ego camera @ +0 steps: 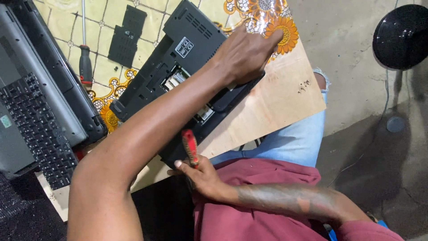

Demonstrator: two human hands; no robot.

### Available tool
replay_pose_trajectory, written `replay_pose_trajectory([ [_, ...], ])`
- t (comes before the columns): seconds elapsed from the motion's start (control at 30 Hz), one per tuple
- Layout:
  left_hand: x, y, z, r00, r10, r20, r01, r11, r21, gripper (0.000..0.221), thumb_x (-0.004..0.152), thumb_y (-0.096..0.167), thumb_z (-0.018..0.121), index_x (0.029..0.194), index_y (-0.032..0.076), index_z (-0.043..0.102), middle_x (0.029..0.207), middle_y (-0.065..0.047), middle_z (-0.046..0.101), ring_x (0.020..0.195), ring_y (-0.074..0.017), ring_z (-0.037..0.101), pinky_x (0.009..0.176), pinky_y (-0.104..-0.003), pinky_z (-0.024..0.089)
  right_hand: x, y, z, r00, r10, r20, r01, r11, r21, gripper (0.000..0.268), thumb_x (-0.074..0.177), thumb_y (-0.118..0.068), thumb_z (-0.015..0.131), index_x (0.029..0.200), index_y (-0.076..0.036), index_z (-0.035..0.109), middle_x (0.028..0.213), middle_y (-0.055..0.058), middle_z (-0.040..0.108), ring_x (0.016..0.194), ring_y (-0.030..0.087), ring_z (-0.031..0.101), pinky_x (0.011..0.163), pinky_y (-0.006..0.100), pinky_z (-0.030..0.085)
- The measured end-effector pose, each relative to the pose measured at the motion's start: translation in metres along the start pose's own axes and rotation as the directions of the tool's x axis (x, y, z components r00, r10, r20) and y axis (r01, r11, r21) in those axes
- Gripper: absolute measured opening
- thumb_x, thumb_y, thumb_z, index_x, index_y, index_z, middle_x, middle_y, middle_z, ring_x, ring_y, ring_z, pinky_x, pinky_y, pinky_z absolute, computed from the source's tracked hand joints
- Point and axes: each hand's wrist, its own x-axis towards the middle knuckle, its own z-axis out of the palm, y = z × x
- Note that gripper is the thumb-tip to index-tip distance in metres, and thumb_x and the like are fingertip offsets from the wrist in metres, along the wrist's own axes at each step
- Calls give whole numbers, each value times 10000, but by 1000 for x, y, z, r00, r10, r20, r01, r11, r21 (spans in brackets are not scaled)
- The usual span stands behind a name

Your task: Removing the keyboard and unscrewing the bottom casing of a laptop for repair or maintenance.

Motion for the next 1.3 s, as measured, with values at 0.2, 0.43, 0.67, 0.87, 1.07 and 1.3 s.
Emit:
replay_pose_trajectory([
  [0.2,-12,13,-13,984,7,180,7,997,-79,109,951,83,341,992,125,432,488,43,264,397,-155,234,833,-450,423,3,-20,9,993,98,71,-77,964,-254,205,964,-228,558,902,-33,545,922,204,739,766,255,749,704,286,595],
  [0.43,-16,18,-15,991,15,136,-7,998,-58,100,1042,179,377,957,128,378,485,24,254,404,-171,193,718,-397,399,0,-48,11,969,241,61,-192,883,-429,280,967,-225,583,740,-63,566,684,135,706,547,187,698,515,248,518],
  [0.67,-20,18,-4,996,6,93,-8,1000,21,116,995,100,362,1023,104,474,612,27,267,567,-151,308,671,-394,378,-1,-57,-2,930,360,80,-283,835,-472,294,986,-129,552,704,-50,526,650,163,690,418,172,620,434,249,507],
  [0.87,-22,15,1,1000,26,0,-26,998,56,195,947,-2,400,1096,80,495,581,-7,328,569,-184,410,638,-391,388,-26,-76,-25,900,391,193,-88,597,-798,63,827,-55,521,842,-59,583,645,51,632,567,117,617,516,262,470],
  [1.07,-29,16,9,991,23,-129,-20,999,28,176,1048,249,427,996,105,514,555,80,257,460,-101,304,669,-388,483,-55,-102,-40,881,218,419,216,604,-767,56,789,-58,534,784,-111,515,695,-24,522,636,94,476,585,290,389],
  [1.3,-32,20,3,987,9,-162,-12,1000,-15,140,1041,232,455,997,102,479,517,23,349,431,-133,320,561,-339,358,-70,-109,-66,903,43,427,285,684,-672,77,777,-50,523,774,-127,528,664,-56,459,599,94,412,555,278,346],
])
